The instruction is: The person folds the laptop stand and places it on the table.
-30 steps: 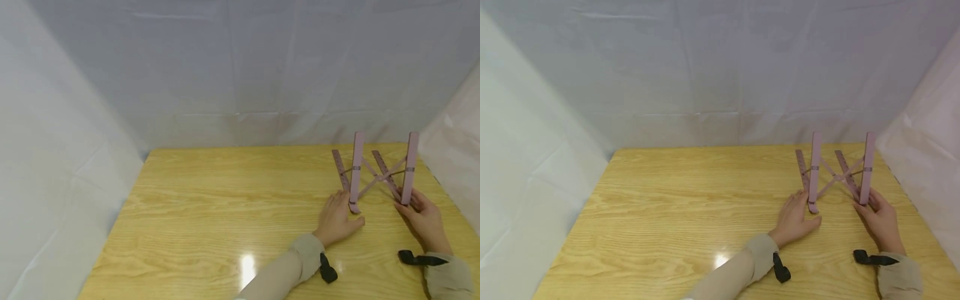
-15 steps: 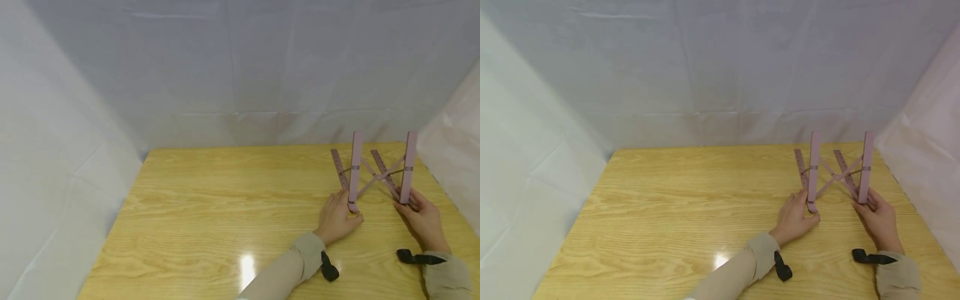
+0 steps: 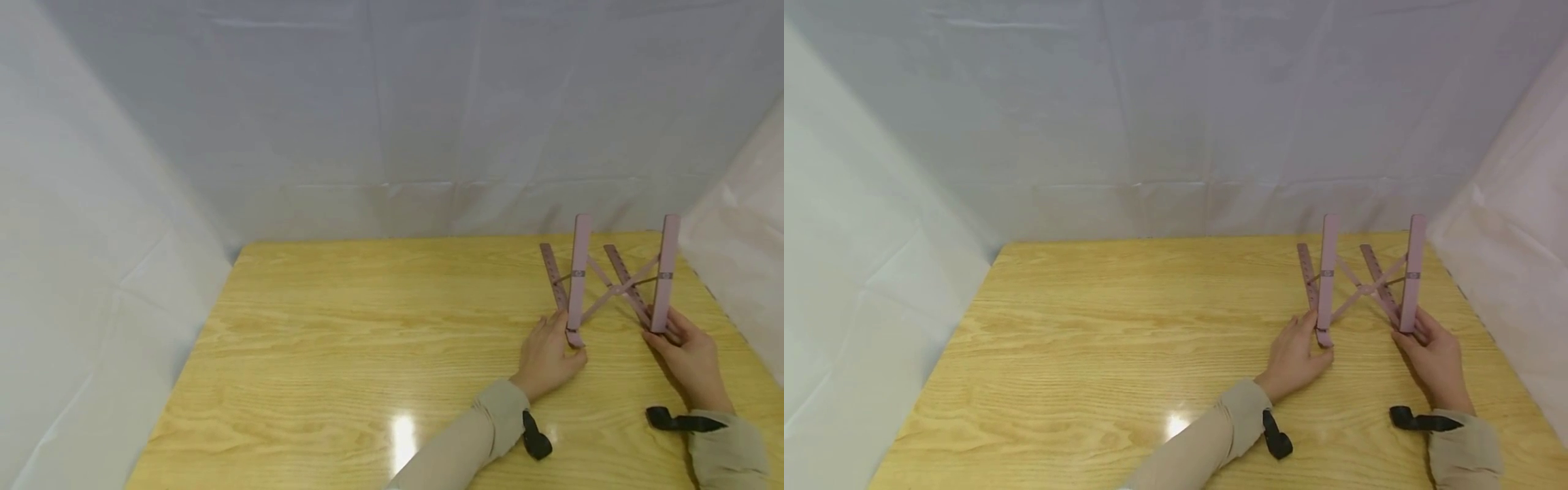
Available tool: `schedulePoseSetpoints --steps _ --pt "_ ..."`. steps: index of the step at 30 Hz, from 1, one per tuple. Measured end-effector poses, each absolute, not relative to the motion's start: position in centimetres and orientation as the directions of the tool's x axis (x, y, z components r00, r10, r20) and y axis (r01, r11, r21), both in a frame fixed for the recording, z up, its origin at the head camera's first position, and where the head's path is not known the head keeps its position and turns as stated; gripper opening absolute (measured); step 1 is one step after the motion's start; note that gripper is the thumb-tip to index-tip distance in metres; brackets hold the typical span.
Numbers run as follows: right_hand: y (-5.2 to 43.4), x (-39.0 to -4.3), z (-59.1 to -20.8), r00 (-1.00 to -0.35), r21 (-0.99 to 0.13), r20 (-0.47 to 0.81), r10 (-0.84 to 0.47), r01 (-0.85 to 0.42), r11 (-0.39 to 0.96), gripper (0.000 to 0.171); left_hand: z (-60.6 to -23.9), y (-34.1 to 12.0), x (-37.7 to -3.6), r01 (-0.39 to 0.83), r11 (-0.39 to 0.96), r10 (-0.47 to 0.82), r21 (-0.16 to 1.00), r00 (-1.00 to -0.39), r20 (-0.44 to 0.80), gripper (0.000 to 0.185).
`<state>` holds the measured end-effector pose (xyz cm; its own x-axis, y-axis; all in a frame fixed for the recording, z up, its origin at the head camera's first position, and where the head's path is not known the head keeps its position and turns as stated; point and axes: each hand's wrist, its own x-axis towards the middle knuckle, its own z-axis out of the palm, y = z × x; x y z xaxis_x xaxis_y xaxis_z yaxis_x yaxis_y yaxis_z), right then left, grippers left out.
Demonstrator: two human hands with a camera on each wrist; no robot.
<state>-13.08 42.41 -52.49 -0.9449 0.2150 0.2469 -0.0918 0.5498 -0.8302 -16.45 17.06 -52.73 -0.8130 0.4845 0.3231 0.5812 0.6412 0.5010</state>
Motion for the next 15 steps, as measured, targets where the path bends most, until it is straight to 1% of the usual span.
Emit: schedulePoseSetpoints --steps 5,7,9,15 --pt "42.04 -13.18 -52.56 -0.939 -0.834 0.261 0.223 -0.103 0.542 0.058 -52.8 16.95 -16.45 0.563 0.624 0.448 0.542 -0.826 0.342 0.044" --pt "41.92 -13.19 -52.5 -0.936 -0.829 0.272 0.224 -0.11 0.548 0.058 -52.77 16.93 -16.44 0.562 0.62 0.446 0.548 -0.827 0.343 0.044" --pt "41.82 -13.19 -52.44 -0.935 -0.833 0.27 0.229 -0.107 0.543 0.057 -52.69 16.89 -16.37 0.557 0.618 0.447 0.554 -0.83 0.335 0.048" --pt "41.51 -13.18 -52.67 -0.937 -0.855 0.245 0.248 -0.088 0.512 0.059 -52.5 16.66 -16.24 0.546 0.605 0.441 0.58 -0.836 0.327 0.051"
